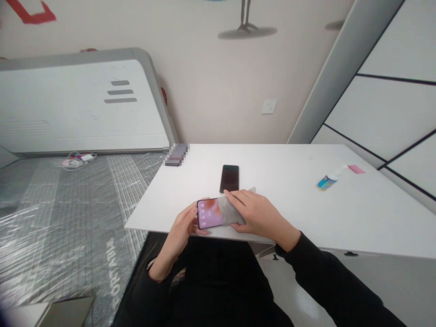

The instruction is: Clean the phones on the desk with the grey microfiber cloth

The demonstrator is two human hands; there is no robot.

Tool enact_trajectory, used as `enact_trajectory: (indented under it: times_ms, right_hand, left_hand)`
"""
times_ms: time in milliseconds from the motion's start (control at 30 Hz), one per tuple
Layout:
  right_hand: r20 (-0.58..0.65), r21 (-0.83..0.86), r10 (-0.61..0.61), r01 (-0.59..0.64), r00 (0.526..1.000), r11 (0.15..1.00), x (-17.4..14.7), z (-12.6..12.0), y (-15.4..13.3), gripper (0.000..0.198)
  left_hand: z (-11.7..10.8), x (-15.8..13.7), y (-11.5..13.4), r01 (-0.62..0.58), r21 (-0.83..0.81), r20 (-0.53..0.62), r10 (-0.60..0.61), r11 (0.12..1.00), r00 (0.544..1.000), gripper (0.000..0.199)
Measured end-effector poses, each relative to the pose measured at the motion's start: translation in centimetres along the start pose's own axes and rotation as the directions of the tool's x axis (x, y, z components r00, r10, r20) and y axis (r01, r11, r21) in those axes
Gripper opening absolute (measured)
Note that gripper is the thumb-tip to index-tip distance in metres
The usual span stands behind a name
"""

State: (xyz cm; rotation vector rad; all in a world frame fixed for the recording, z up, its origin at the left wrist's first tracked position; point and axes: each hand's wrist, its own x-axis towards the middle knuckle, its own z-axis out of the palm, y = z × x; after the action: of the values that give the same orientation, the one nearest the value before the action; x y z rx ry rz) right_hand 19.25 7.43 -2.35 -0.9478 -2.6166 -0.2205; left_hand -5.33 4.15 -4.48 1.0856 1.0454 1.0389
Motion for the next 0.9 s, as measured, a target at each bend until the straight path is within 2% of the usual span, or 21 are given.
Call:
enact_trajectory:
  times_ms: [67,167,300,467,667,900]
  right_hand:
    - [0.003,0.001,0.022,-0.022,1.000,1.000,-0.2,0.0,0.2,0.071]
    - [-0.001,0.008,0.026,-0.026,1.000,1.000,-0.4,0.1,0.4,0.070]
    - [-0.001,0.002,0.008,-0.008,1.000,1.000,-0.5,0.4,0.4,0.069]
    - [-0.038,-0.013,0.018,-0.018,0.999,1.000,-0.9,0.8,0.1,0.066]
    - [-0.098,-0.025,0.037,-0.040,0.995,0.999,-1.2,1.6,-0.2,0.065]
    - [-0.097,-0.015,-0.007,0.006,0.995,1.000,-1.1,1.3,-0.3,0.067]
  left_hand:
    - [-0.2,-0.1,-0.2,0.036,-0.139,0.062,-0.027,0.990,0.998,0.054]
    - [-0.4,-0.1,-0.8,0.042,-0.184,0.068,-0.030,0.982,0.997,0.051]
    - [-0.5,0.0,-1.1,0.034,-0.140,0.042,-0.029,0.989,0.999,0.052]
    - [0.4,-0.1,-0.6,0.012,-0.034,0.077,-0.009,0.999,0.997,0.055]
    - [1.2,-0.1,-1.0,-0.030,0.094,0.003,0.030,0.995,1.000,0.045]
    - [1.1,-0.3,-0.6,0.027,0.033,0.015,-0.028,0.999,0.999,0.056]
